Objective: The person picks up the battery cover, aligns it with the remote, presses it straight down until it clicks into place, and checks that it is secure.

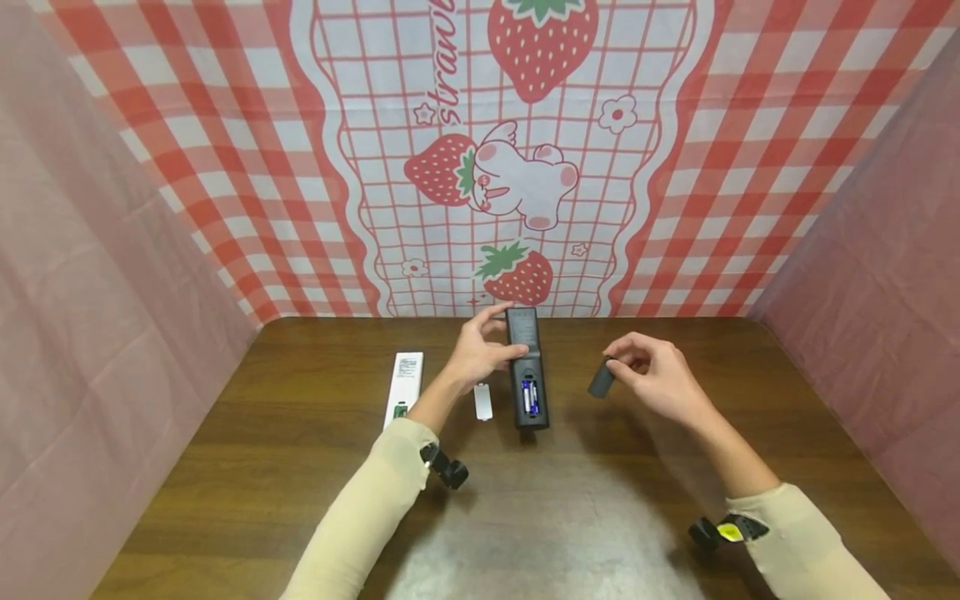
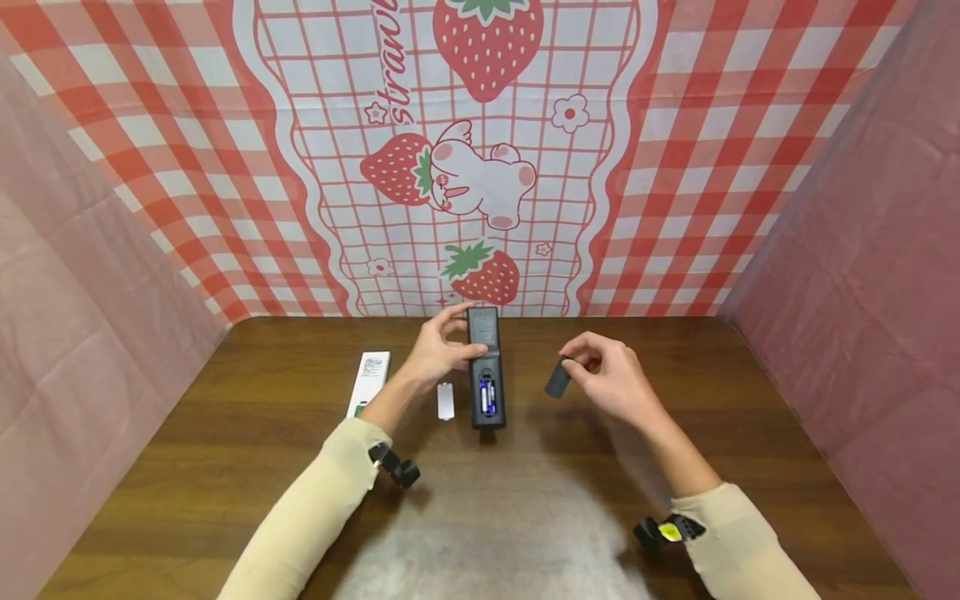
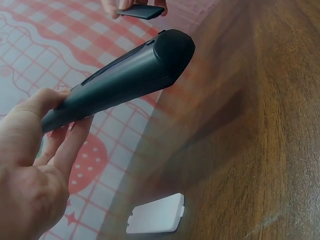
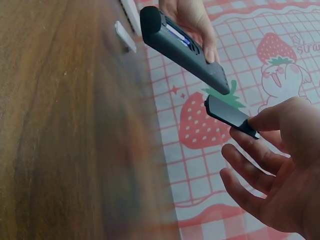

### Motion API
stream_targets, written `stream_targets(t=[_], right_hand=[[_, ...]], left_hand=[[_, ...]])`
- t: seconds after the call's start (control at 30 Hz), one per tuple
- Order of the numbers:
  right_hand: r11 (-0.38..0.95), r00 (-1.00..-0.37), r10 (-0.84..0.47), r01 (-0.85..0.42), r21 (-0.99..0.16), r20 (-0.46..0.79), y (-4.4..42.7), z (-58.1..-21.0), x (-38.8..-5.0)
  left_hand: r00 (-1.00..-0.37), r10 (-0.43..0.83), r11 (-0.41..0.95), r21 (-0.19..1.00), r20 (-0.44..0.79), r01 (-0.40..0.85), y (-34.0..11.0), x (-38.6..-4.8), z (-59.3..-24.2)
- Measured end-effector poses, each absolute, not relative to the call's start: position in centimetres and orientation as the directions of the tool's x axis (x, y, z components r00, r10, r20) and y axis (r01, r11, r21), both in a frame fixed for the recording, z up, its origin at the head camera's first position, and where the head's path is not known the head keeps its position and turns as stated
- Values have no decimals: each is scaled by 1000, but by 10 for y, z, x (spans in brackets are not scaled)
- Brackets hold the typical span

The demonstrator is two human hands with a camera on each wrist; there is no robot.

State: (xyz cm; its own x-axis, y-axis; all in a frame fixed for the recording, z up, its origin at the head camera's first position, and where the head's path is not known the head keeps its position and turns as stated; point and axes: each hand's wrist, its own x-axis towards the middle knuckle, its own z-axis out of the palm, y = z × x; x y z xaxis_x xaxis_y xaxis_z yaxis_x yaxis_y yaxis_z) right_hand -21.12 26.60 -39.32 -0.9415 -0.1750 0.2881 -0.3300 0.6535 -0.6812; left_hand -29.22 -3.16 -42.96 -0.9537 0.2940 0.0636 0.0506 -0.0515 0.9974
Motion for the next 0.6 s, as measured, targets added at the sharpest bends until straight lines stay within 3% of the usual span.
stream_targets(t=[0.6], right_hand=[[562,-935,-195,-355,-747,297,252,-404,-214]], left_hand=[[-955,288,-62,997,69,54,-33,-291,-430]])
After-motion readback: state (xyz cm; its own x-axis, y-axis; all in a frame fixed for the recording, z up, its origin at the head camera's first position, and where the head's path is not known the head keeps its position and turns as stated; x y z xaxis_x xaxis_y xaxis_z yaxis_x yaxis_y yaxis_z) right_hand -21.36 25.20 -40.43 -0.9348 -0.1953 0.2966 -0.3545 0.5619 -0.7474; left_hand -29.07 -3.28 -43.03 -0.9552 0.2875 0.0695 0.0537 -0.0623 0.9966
